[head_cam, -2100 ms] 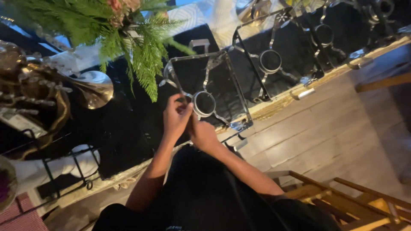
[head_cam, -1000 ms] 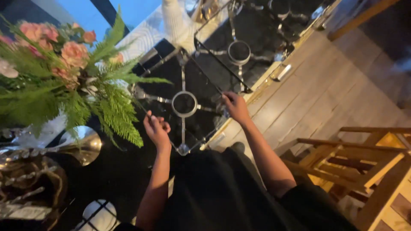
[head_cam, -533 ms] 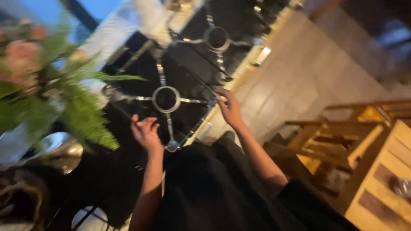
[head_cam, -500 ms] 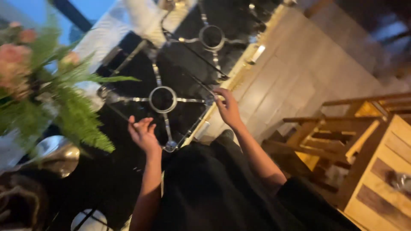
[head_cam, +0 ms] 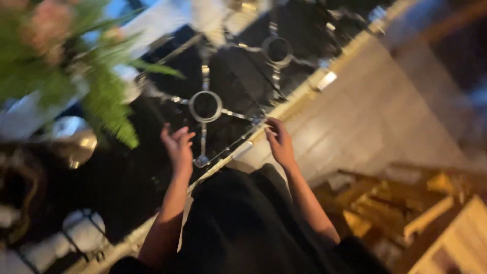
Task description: The recorder is assembling and organizing chafing dish stands and fuel holders on a long table.
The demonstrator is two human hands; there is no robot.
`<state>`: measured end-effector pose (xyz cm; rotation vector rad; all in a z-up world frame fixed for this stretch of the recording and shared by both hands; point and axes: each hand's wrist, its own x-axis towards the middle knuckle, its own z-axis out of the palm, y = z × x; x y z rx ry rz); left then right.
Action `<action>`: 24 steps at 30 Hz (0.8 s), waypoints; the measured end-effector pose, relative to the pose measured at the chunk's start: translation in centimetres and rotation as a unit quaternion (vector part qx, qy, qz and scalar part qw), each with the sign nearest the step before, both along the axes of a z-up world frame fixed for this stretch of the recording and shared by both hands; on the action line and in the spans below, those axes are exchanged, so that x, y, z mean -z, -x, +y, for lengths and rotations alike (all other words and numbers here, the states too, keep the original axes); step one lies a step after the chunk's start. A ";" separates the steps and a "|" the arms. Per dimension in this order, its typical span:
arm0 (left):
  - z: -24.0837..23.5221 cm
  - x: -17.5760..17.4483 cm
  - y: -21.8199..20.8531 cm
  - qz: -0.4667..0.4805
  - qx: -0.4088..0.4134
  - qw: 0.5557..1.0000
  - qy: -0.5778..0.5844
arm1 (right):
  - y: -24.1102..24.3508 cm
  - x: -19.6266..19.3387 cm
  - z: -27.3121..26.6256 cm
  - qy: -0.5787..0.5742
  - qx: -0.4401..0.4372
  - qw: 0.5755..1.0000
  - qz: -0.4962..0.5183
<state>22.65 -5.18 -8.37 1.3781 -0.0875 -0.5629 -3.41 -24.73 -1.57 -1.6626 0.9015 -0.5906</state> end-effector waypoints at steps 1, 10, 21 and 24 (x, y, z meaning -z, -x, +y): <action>0.3 0.2 0.7 -0.002 -0.027 1.000 0.000 | 0.1 0.2 -0.2 0.000 -0.027 1.000 -0.002; 0.7 -1.2 6.6 -0.148 -0.074 0.984 -0.070 | 1.6 0.3 -3.7 -0.077 -0.115 0.990 -0.030; 2.6 -5.3 11.3 -0.222 -0.116 0.957 -0.149 | 2.8 0.1 -4.0 -0.119 -0.202 0.972 -0.029; 4.7 -4.7 12.3 -0.198 -0.144 0.959 -0.145 | 2.7 -0.2 -3.5 -0.131 -0.234 0.963 -0.034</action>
